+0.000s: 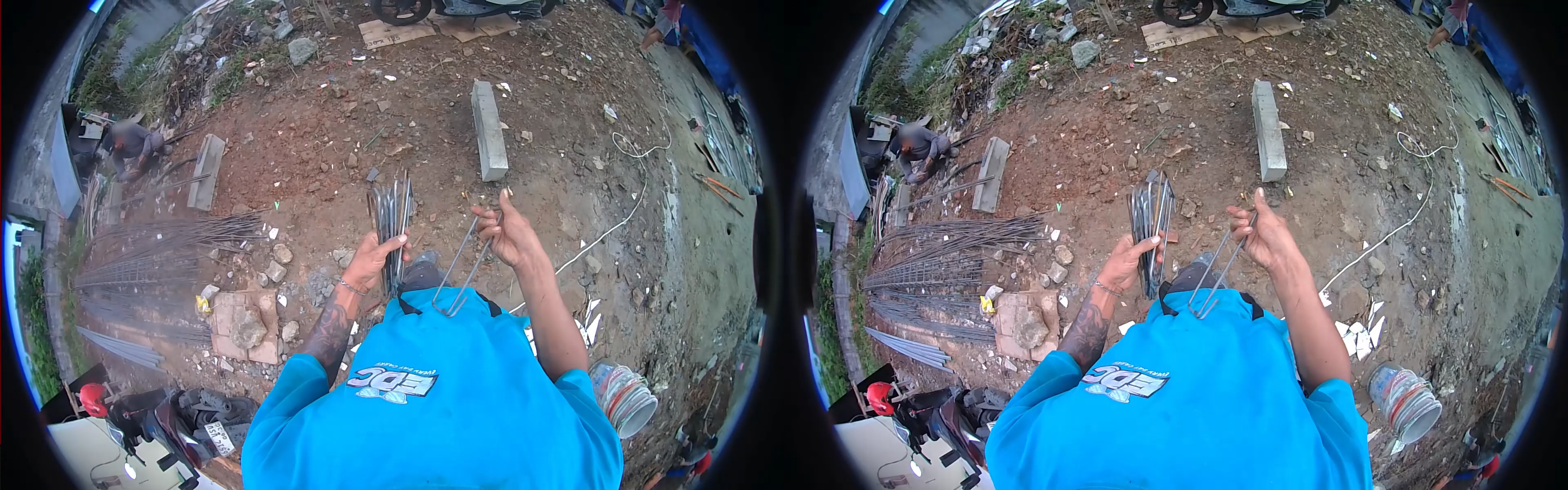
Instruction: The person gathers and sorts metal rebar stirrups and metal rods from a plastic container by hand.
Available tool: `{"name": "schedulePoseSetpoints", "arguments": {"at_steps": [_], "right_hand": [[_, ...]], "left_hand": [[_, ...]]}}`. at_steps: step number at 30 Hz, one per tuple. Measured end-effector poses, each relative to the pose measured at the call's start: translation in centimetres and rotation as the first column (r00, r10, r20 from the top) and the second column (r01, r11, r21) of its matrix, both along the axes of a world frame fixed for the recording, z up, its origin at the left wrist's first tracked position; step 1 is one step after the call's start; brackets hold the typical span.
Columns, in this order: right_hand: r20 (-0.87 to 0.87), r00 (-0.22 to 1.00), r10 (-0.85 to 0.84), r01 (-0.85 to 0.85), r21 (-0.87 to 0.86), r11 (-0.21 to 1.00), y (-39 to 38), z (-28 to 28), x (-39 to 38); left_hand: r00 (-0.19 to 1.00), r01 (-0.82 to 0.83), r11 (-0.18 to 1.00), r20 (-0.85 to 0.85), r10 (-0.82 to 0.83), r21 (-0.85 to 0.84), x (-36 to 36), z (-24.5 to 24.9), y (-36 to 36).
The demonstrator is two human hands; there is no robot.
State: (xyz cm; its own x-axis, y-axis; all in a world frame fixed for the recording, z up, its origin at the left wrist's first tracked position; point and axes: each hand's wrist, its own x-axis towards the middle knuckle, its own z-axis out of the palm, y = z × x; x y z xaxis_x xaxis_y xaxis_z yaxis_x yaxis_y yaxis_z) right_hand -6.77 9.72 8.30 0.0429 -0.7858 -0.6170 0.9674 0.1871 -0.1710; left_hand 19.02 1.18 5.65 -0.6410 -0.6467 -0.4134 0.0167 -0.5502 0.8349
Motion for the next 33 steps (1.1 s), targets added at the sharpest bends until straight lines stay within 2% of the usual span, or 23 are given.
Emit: {"name": "schedulePoseSetpoints", "arguments": {"at_steps": [3, 5, 7, 9, 11, 13, 15, 16, 17, 18, 19, 22, 24, 25, 27, 33], "right_hand": [[-0.125, 0.992, 0.004, 0.002, 0.054, 0.999, -3.7, -2.8, 3.1], [-0.148, 0.979, 0.137, -0.123, 0.102, 0.987, -5.7, -3.5, 4.8], [-0.198, 0.961, 0.195, -0.182, 0.081, 0.98, -6.3, -3.4, 6.2], [-0.244, 0.938, 0.245, -0.236, 0.069, 0.969, -6.2, -3.4, 7.1], [-0.287, 0.902, 0.321, -0.346, -0.039, 0.938, -6.1, -3.4, 7.4], [-0.362, 0.866, 0.345, -0.352, 0.049, 0.935, -5.5, -3.3, 8.0], [-0.425, 0.821, 0.382, -0.392, 0.069, 0.917, -5.9, -4.2, 8.5], [-0.43, 0.815, 0.388, -0.411, 0.043, 0.911, -5.9, -4.7, 8.5], [-0.443, 0.805, 0.395, -0.416, 0.053, 0.908, -5.8, -4.6, 8.6], [-0.455, 0.797, 0.396, -0.414, 0.065, 0.908, -5.8, -4.3, 8.9], [-0.484, 0.786, 0.385, -0.408, 0.063, 0.911, -6.0, -4.2, 9.4], [-0.54, 0.741, 0.398, -0.436, 0.064, 0.898, -6.4, -4.9, 10.4], [-0.563, 0.71, 0.423, -0.464, 0.077, 0.882, -6.4, -4.9, 11.3], [-0.552, 0.694, 0.463, -0.501, 0.092, 0.86, -6.6, -4.5, 12.2], [-0.545, 0.661, 0.516, -0.556, 0.106, 0.825, -7.6, -4.2, 14.0], [-0.495, 0.516, 0.699, -0.747, 0.14, 0.65, -12.8, -3.5, 19.5]], "left_hand": [[0.999, 0.039, 0.999, -0.005, -0.039, -0.012, -1.2, 0.4, 1.0], [0.999, 0.037, 0.998, 0.004, -0.037, 0.042, -1.6, 0.9, 1.6], [1.0, 0.03, 1.0, 0.001, -0.03, 0.008, -1.8, 1.2, 2.1], [0.998, 0.023, 0.999, -0.057, -0.02, 0.043, -1.9, 1.6, 2.7], [0.996, -0.028, 0.997, -0.087, 0.035, 0.077, -1.8, 0.6, 3.3], [0.995, -0.061, 0.998, -0.083, 0.063, 0.021, -1.7, 0.2, 3.7], [0.999, 0.038, 0.994, -0.008, -0.037, 0.101, -0.6, -0.2, 3.7], [0.998, 0.032, 0.997, -0.051, -0.028, 0.074, -0.4, -1.0, 3.7], [0.998, -0.042, 0.998, -0.045, 0.045, 0.052, -0.4, 0.1, 4.0], [0.999, -0.038, 0.996, 0.009, 0.038, 0.081, 0.0, -1.5, 3.9], [0.998, -0.058, 0.998, 0.038, 0.057, 0.005, 0.2, -4.2, 3.9], [0.996, -0.091, 0.994, 0.008, 0.09, 0.055, 1.4, -1.6, 3.6], [0.991, -0.115, 0.976, -0.04, 0.125, 0.186, 2.2, -1.4, 3.3], [0.988, -0.133, 0.975, -0.048, 0.144, 0.175, 2.7, -1.1, 2.8], [0.967, -0.255, 0.935, 0.039, 0.254, 0.247, 3.8, 0.2, 2.1], [0.901, -0.422, 0.87, 0.015, 0.433, 0.255, 8.1, -2.7, -0.1]]}}
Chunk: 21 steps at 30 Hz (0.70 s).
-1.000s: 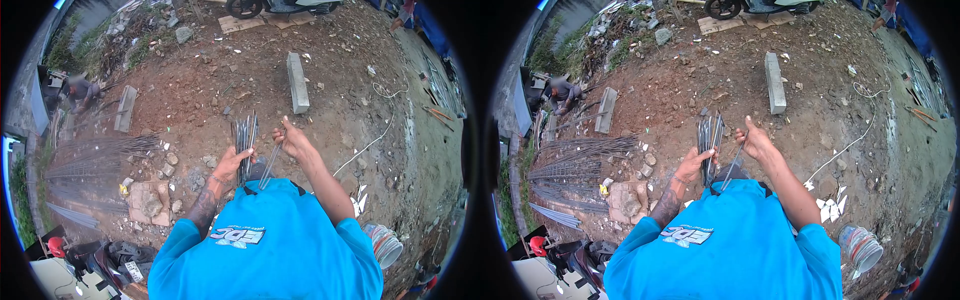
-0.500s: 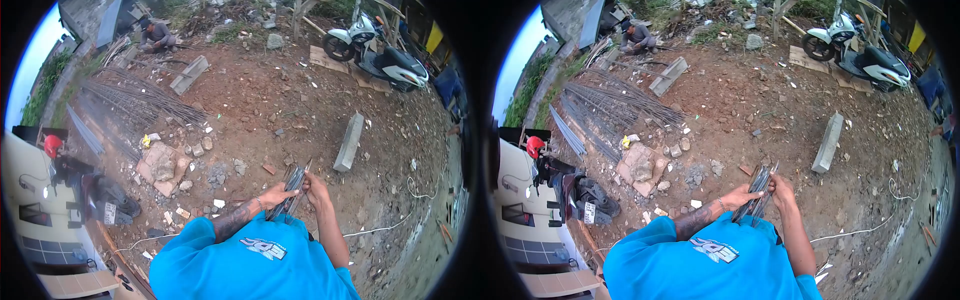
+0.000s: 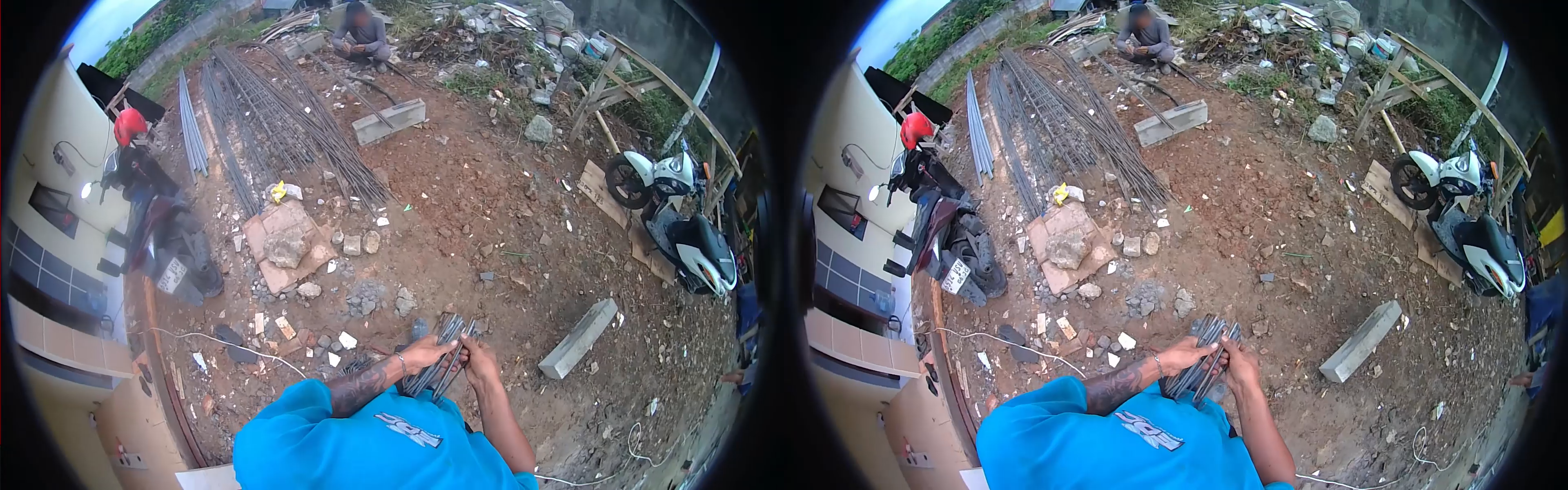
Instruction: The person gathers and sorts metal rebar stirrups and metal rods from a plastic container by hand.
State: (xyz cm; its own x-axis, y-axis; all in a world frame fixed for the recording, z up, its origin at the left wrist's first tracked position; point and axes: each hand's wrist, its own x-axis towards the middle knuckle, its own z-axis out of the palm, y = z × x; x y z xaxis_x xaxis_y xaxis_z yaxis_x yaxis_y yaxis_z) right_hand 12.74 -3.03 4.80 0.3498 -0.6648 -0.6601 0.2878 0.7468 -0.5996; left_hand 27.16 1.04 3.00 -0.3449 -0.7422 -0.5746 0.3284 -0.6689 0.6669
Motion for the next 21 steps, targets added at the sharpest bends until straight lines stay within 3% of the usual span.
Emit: {"name": "schedulePoseSetpoints", "arguments": {"at_steps": [4, 8, 10, 11, 14, 18, 20, 21], "right_hand": [[0.045, 0.995, 0.087, -0.089, 0.037, 0.995, -5.0, -3.6, 4.0], [-0.001, 0.974, 0.226, -0.226, 0.023, 0.974, -10.6, -2.0, 8.2], [-0.007, 0.976, 0.217, -0.217, 0.012, 0.976, -12.9, -1.7, 9.7], [-0.029, 0.975, 0.22, -0.219, 0.021, 0.975, -13.9, -0.9, 10.6], [-0.037, 0.977, 0.21, -0.21, 0.013, 0.978, -16.9, -2.0, 12.4], [-0.011, 0.95, 0.311, -0.311, -0.009, 0.95, -19.4, -1.0, 15.6], [-0.046, 0.899, 0.436, -0.438, -0.038, 0.898, -20.6, -0.2, 17.7], [-0.014, 0.886, 0.463, -0.463, -0.02, 0.886, -21.2, 0.6, 18.5]], "left_hand": [[0.986, -0.157, 0.986, 0.066, 0.154, 0.057, 3.4, -0.6, -3.7], [0.949, -0.305, 0.947, 0.12, 0.293, 0.102, 6.6, -1.5, -7.7], [0.915, -0.389, 0.916, 0.156, 0.373, 0.093, 7.7, -1.8, -9.7], [0.888, -0.428, 0.902, 0.211, 0.409, 0.052, 8.5, 0.5, -10.6], [0.852, -0.479, 0.878, 0.252, 0.46, 0.018, 11.0, 0.8, -12.6], [0.86, -0.498, 0.866, 0.153, 0.487, 0.045, 14.2, 0.3, -15.1], [0.853, -0.493, 0.87, 0.211, 0.478, 0.024, 15.5, 0.7, -15.9], [0.872, -0.476, 0.88, 0.133, 0.471, 0.003, 16.1, 1.0, -16.0]]}}
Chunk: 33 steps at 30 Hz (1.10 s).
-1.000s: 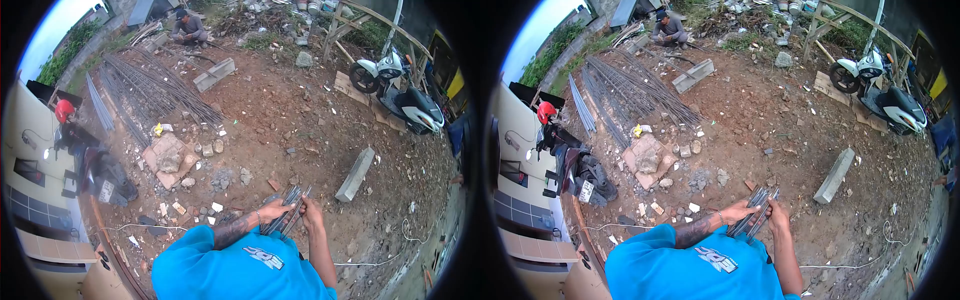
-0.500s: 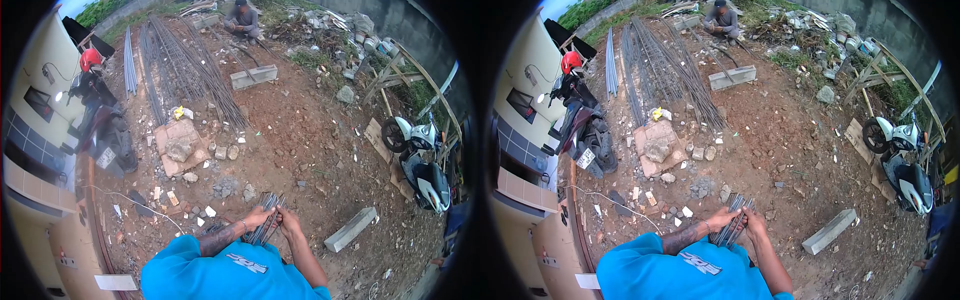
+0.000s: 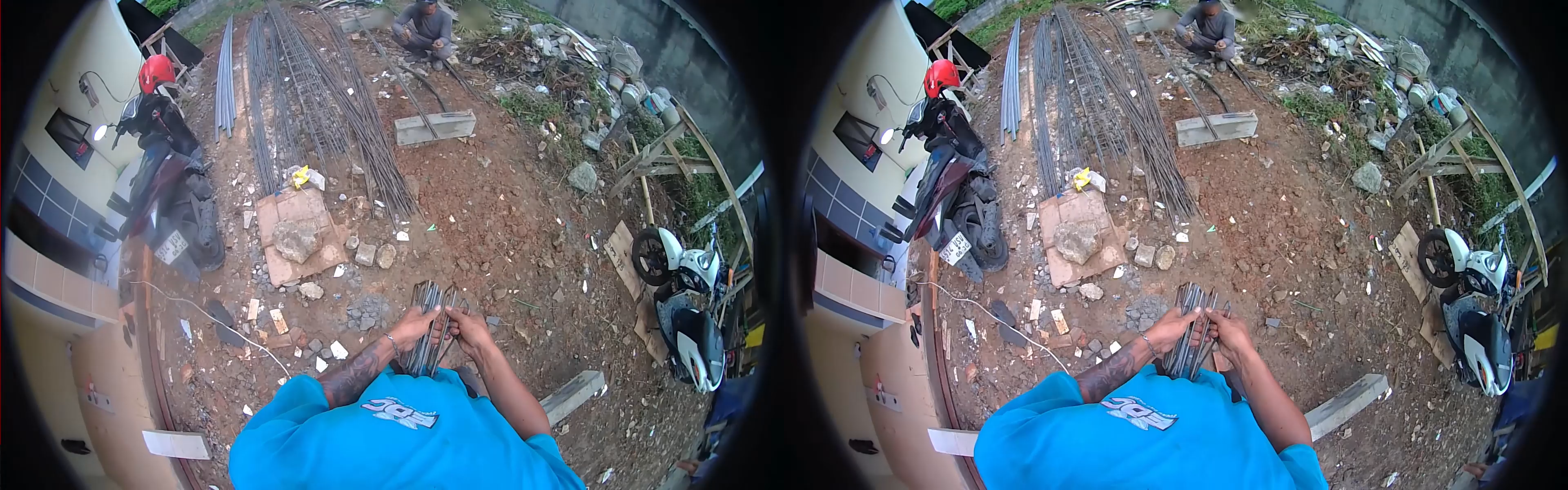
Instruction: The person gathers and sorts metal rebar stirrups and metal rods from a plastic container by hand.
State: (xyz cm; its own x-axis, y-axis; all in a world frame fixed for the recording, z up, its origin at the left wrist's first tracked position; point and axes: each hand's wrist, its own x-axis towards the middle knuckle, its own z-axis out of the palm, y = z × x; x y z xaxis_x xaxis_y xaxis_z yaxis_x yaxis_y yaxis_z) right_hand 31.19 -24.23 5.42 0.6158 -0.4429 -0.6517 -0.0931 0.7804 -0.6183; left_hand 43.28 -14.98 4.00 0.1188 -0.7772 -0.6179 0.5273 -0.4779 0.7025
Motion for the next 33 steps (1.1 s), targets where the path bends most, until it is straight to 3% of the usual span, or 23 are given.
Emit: {"name": "schedulePoseSetpoints", "arguments": {"at_steps": [1, 5, 8, 11, 13, 16, 19, 20, 22, 25, 27, 28, 31, 33], "right_hand": [[-0.001, 1.0, 0.011, -0.011, 0.003, 1.0, -0.7, -0.4, 0.7], [0.006, 0.993, 0.116, -0.115, -0.014, 0.993, -3.2, -1.9, 2.8], [-0.02, 0.99, 0.143, -0.14, 0.117, 0.983, -6.1, -2.7, 4.1], [0.091, 0.976, 0.198, -0.214, 0.229, 0.95, -10.1, -4.4, 5.6], [0.135, 0.98, 0.148, -0.179, 0.252, 0.951, -12.5, -3.0, 7.1], [0.198, 0.976, 0.089, -0.153, 0.332, 0.931, -19.3, -6.9, 9.6], [0.21, 0.975, 0.077, -0.148, 0.35, 0.925, -25.2, -6.5, 11.7], [0.188, 0.981, 0.039, -0.114, 0.403, 0.908, -27.0, -6.7, 12.3], [0.186, 0.98, 0.065, -0.139, 0.419, 0.897, -30.0, -7.0, 12.8], [0.214, 0.97, 0.119, -0.196, 0.389, 0.9, -34.5, -7.0, 15.0], [0.115, 0.96, 0.254, -0.275, 0.238, 0.932, -35.5, -5.7, 16.2], [0.071, 0.932, 0.355, -0.362, 0.137, 0.922, -35.4, -2.3, 16.1], [0.041, 0.931, 0.362, -0.364, 0.058, 0.93, -37.2, -8.1, 17.6], [-0.026, 0.898, 0.439, -0.438, 0.017, 0.899, -37.7, -5.1, 17.2]], "left_hand": [[0.998, 0.016, 0.998, -0.058, -0.019, -0.059, 0.5, 0.3, -0.2], [0.999, 0.025, 0.99, -0.018, -0.028, -0.14, 1.5, -0.2, -1.2], [0.992, -0.082, 0.985, -0.105, 0.066, -0.152, 1.8, -1.5, -2.8], [0.984, -0.138, 0.973, -0.14, 0.113, -0.185, 2.9, -3.0, -5.9], [0.978, -0.137, 0.983, -0.176, 0.115, -0.119, 4.0, -3.5, -8.5], [0.983, -0.102, 0.988, -0.164, 0.083, -0.117, 5.7, -4.4, -13.4], [0.976, -0.16, 0.978, -0.171, 0.137, -0.131, 6.7, -4.4, -19.2], [0.978, -0.15, 0.963, -0.173, 0.112, -0.225, 6.9, -3.5, -21.0], [0.983, -0.13, 0.962, -0.158, 0.093, -0.241, 7.4, -2.9, -23.9], [0.983, -0.154, 0.958, -0.132, 0.124, -0.242, 8.7, -1.8, -28.2], [0.97, -0.242, 0.935, -0.104, 0.222, -0.26, 9.1, -1.5, -29.9], [0.954, -0.295, 0.923, -0.13, 0.27, -0.246, 9.2, -1.8, -30.6], [0.932, -0.344, 0.924, -0.182, 0.313, -0.169, 9.9, -2.6, -32.0], [0.9, -0.409, 0.902, -0.227, 0.372, -0.142, 10.4, -3.2, -33.0]]}}
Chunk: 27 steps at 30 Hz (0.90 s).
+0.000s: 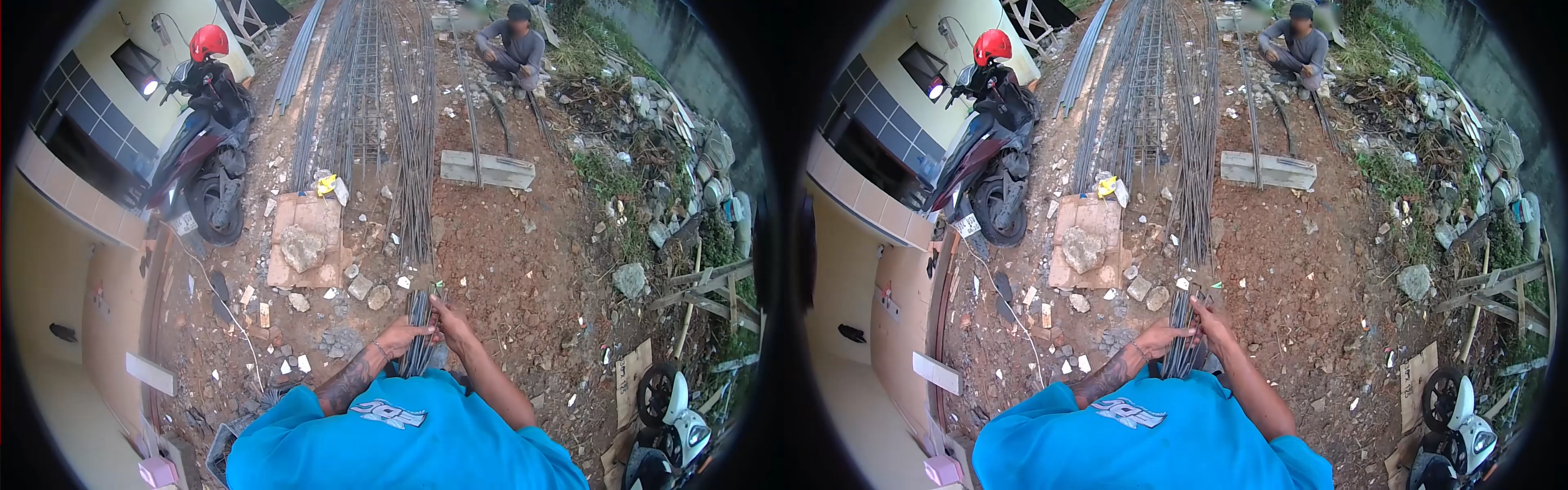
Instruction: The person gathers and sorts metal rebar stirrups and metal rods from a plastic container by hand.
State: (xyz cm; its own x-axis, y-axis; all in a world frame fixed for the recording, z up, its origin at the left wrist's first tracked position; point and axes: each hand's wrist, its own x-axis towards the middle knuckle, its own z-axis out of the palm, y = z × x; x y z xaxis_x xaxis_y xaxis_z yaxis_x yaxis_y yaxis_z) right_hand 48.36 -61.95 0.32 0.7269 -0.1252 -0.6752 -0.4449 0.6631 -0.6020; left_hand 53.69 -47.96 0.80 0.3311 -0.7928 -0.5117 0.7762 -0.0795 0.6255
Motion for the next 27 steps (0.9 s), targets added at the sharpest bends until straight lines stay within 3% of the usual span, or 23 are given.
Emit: {"name": "schedulePoseSetpoints", "arguments": {"at_steps": [2, 3, 4, 7, 9, 10, 12, 14, 16, 18, 19, 21, 24, 25, 27], "right_hand": [[0.037, 0.988, 0.15, -0.138, -0.23, 0.963, -0.3, 0.5, 0.1], [0.036, 0.993, 0.113, -0.09, -0.393, 0.915, 0.5, -1.4, 0.3], [0.016, 0.995, 0.103, -0.089, -0.383, 0.919, 0.5, -3.1, 0.1], [0.065, 0.983, 0.17, -0.134, -0.375, 0.917, -0.3, -1.0, 0.4], [0.024, 0.973, 0.23, -0.203, -0.391, 0.898, -2.7, -1.6, 2.7], [0.004, 0.955, 0.297, -0.268, -0.42, 0.867, -4.2, -2.0, 4.1], [0.011, 0.963, 0.268, -0.241, -0.409, 0.88, -6.9, -2.1, 7.6], [0.025, 0.968, 0.251, -0.219, -0.41, 0.886, -9.0, -2.7, 10.4], [0.114, 0.954, 0.279, -0.179, -0.529, 0.83, -11.4, -3.3, 13.9], [0.065, 0.93, 0.362, -0.275, -0.53, 0.802, -13.9, -1.9, 17.5], [0.066, 0.937, 0.342, -0.273, -0.471, 0.839, -14.9, -1.2, 19.4], [0.034, 0.959, 0.282, -0.259, -0.305, 0.916, -16.4, 0.3, 22.2], [0.081, 0.947, 0.312, -0.265, -0.355, 0.896, -18.0, 0.7, 25.7], [0.089, 0.943, 0.32, -0.268, -0.368, 0.891, -18.4, 0.4, 26.5], [-0.009, 0.837, 0.546, -0.434, -0.62, 0.654, -19.1, 1.3, 28.4]], "left_hand": [[0.991, -0.131, 0.99, -0.028, 0.133, 0.054, 1.0, 0.0, -1.1], [0.982, -0.188, 0.978, 0.003, 0.189, 0.093, 1.7, -1.3, -1.6], [0.984, -0.176, 0.979, -0.016, 0.179, 0.106, 2.4, -2.6, -1.7], [0.942, -0.242, 0.96, -0.201, 0.267, 0.141, 6.2, -2.6, -4.5], [0.933, -0.26, 0.965, -0.253, 0.255, 0.015, 9.0, -3.2, -6.1], [0.928, -0.258, 0.966, -0.268, 0.257, 0.032, 10.6, -3.5, -7.0], [0.941, -0.225, 0.969, -0.28, 0.188, -0.105, 13.7, -3.7, -9.1], [0.932, -0.229, 0.966, -0.312, 0.183, -0.119, 16.5, -3.3, -10.7], [0.929, -0.237, 0.96, -0.325, 0.178, -0.151, 20.9, -3.6, -13.1], [0.908, -0.246, 0.94, -0.396, 0.138, -0.235, 24.5, -3.2, -15.0], [0.943, -0.21, 0.946, -0.305, 0.13, -0.245, 26.1, -2.4, -15.8], [0.951, -0.201, 0.944, -0.284, 0.124, -0.26, 29.2, -1.8, -17.5], [0.95, -0.196, 0.949, -0.286, 0.122, -0.248, 32.3, -0.8, -19.1], [0.964, -0.211, 0.965, -0.2, 0.178, -0.157, 32.9, -0.3, -19.6], [0.947, -0.313, 0.947, -0.093, 0.306, -0.069, 33.6, 0.0, -20.4]]}}
